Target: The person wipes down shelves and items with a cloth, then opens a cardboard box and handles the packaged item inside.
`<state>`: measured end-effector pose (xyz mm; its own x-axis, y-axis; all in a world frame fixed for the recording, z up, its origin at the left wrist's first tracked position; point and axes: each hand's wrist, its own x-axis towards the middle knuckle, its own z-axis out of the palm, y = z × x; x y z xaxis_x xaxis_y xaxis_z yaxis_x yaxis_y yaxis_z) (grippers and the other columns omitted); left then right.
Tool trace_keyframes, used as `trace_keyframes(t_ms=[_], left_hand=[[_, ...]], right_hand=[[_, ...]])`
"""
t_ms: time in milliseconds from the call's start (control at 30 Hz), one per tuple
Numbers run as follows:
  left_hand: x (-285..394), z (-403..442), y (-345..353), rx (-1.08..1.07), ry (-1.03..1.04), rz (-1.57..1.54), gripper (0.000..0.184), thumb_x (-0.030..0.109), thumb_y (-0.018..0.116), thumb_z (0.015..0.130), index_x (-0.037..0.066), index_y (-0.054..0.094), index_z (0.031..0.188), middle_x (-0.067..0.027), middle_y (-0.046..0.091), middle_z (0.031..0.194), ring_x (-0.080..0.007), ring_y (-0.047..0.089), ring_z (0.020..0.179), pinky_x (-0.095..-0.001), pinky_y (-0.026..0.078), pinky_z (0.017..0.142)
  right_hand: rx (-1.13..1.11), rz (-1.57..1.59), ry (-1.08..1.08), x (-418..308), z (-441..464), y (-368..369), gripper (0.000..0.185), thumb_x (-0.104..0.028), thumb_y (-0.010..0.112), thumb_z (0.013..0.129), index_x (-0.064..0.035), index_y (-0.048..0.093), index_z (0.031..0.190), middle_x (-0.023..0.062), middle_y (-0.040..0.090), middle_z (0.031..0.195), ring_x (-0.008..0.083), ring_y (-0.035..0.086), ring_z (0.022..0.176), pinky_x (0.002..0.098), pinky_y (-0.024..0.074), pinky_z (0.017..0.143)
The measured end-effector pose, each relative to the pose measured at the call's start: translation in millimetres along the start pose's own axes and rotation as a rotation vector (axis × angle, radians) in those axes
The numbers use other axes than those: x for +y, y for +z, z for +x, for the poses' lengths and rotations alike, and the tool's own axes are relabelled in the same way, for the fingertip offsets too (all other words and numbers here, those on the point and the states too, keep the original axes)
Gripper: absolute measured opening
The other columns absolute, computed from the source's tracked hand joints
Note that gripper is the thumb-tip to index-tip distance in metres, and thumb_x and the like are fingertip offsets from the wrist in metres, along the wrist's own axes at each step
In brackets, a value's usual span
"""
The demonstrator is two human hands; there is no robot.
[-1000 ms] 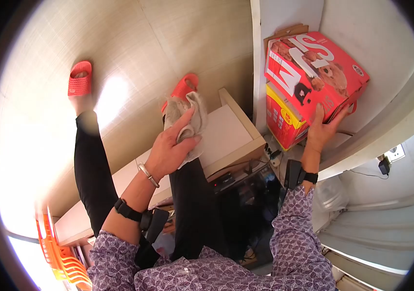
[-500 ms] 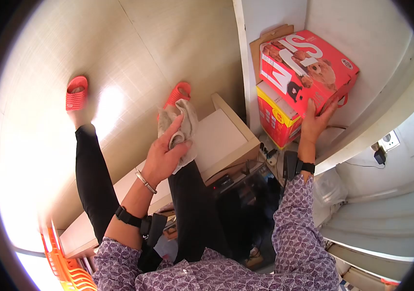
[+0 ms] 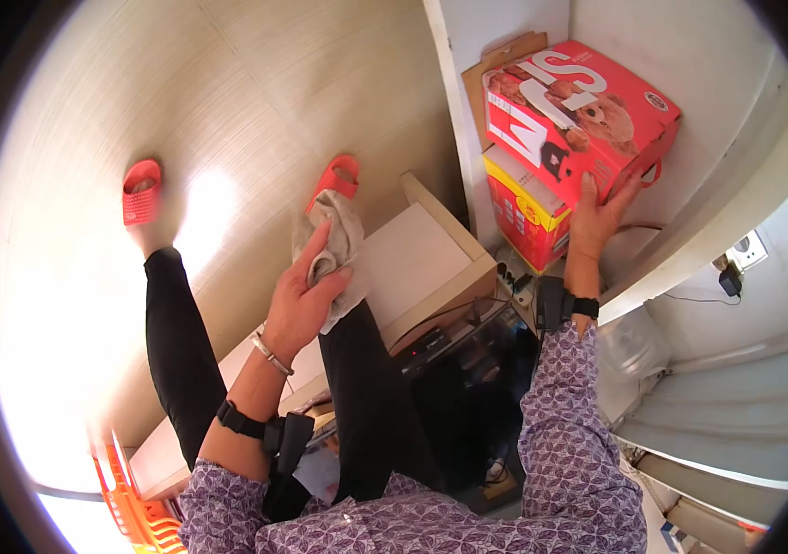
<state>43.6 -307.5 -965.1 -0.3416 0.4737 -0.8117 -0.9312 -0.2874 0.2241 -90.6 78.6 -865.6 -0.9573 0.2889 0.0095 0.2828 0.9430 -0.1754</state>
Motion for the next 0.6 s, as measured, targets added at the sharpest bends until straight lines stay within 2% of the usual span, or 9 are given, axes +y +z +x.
trace_keyframes(t_ms=[100, 200, 233, 433, 533, 600], left_hand=[[-7, 2, -2, -0.011, -0.018, 0.004, 0.065, 0.008, 0.061, 0.086, 0.003, 0.036, 0.146, -0.0126, 0.052, 0.136, -0.0166, 0.048, 0.123, -0.0281, 0.037, 0.103], [-5, 2, 2, -0.011, -0.001, -0.034, 0.066, 0.006, 0.06, 0.086, 0.001, 0.034, 0.146, -0.0133, 0.052, 0.136, -0.0176, 0.048, 0.124, -0.0287, 0.037, 0.104], [-7, 4, 3, -0.015, 0.006, -0.018, 0.066, 0.006, 0.06, 0.086, 0.001, 0.034, 0.146, -0.0135, 0.052, 0.136, -0.0177, 0.048, 0.124, -0.0288, 0.037, 0.103], [-2, 6, 10, -0.026, -0.014, 0.043, 0.066, 0.005, 0.059, 0.086, 0.001, 0.034, 0.147, -0.0142, 0.051, 0.136, -0.018, 0.049, 0.123, -0.0292, 0.038, 0.103], [-12, 8, 7, -0.023, -0.007, 0.041, 0.066, 0.005, 0.059, 0.086, 0.002, 0.034, 0.147, -0.0138, 0.052, 0.136, -0.0177, 0.05, 0.122, -0.0291, 0.039, 0.102], [-18, 9, 6, -0.021, -0.006, 0.057, 0.066, 0.005, 0.059, 0.086, 0.003, 0.035, 0.147, -0.0135, 0.053, 0.135, -0.0176, 0.05, 0.121, -0.029, 0.039, 0.102]], right_hand=[[0.013, -0.097, -0.034, 0, -2, -2, 0.082, -0.031, 0.068, 0.087, -0.0039, 0.023, 0.15, 0.0281, 0.021, 0.153, 0.0379, 0.019, 0.144, 0.0439, 0.0193, 0.115], [-0.02, 0.02, 0.034, -6, 2, -13, 0.072, -0.037, 0.06, 0.092, -0.0036, 0.029, 0.148, 0.0278, 0.023, 0.153, 0.0378, 0.019, 0.144, 0.0439, 0.0184, 0.115], [-0.015, 0.056, 0.06, -8, 4, -16, 0.066, -0.042, 0.054, 0.095, -0.0052, 0.034, 0.147, 0.0281, 0.026, 0.151, 0.0376, 0.021, 0.144, 0.0422, 0.0195, 0.115], [0.04, -0.091, -0.035, -14, 5, -21, 0.052, -0.032, 0.053, 0.097, -0.0061, 0.042, 0.141, 0.0257, 0.048, 0.136, 0.037, 0.049, 0.125, 0.04, 0.0397, 0.102], [0.084, -0.08, -0.016, -21, 1, -18, 0.046, -0.027, 0.052, 0.097, -0.0051, 0.046, 0.137, 0.0242, 0.053, 0.129, 0.037, 0.055, 0.116, 0.0402, 0.0438, 0.097], [0.091, -0.096, -0.01, -18, 1, -18, 0.045, -0.026, 0.051, 0.098, -0.0038, 0.046, 0.137, 0.0218, 0.055, 0.128, 0.0339, 0.056, 0.115, 0.0388, 0.0439, 0.097]])
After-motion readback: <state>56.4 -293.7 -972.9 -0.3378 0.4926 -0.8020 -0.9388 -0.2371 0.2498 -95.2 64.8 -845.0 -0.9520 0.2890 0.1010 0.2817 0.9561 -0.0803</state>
